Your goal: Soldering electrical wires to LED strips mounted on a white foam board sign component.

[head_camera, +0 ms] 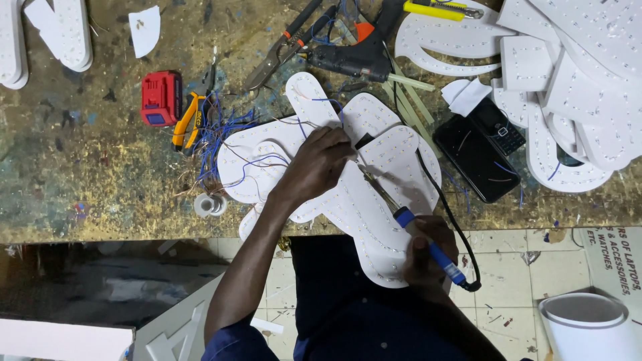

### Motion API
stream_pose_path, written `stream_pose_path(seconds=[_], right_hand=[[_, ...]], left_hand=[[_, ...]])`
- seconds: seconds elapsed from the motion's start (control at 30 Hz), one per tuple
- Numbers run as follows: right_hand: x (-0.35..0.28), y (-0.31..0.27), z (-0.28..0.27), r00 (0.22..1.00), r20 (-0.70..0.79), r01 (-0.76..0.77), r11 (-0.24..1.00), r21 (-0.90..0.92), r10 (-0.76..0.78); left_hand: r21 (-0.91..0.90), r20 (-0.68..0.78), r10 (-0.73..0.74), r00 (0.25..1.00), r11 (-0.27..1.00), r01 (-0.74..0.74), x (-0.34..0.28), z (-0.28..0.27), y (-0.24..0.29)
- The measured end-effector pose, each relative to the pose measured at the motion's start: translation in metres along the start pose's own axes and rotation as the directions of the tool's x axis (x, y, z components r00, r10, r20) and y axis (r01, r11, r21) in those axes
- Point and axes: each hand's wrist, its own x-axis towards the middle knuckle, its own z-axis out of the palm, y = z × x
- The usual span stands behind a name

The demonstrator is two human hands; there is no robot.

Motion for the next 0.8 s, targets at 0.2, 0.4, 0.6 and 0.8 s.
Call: stream_pose_path(seconds=[0.2,0.4,0.6,0.8], right_hand=[[0.008,-0.015,-0.002,0.996,0.066,-0.062,0.997,-0.05,0.065],[0.015,-0.01,0.005,1.0,0.023,0.017,1.0,-0.009,-0.017],[0.006,-0.007,0.001,0.998,0.045,-0.034,0.999,-0.007,0.034],[0.017,-0.018,0.004,0.998,0.054,-0.019,1.0,-0.014,0.019]], left_hand=[[0.01,0.008,0.021,1.0,1.0,-0.021,-0.001,0.002,-0.005],[0.038,0.013,0.023,1.0,0.999,-0.024,0.002,-0.002,0.002],[0.043,-0.038,0.072,0.997,0.997,-0.07,-0.001,0.003,-0.002],[0.061,-0.061,0.095,0.994,0.994,-0.091,-0.003,0.007,-0.004]])
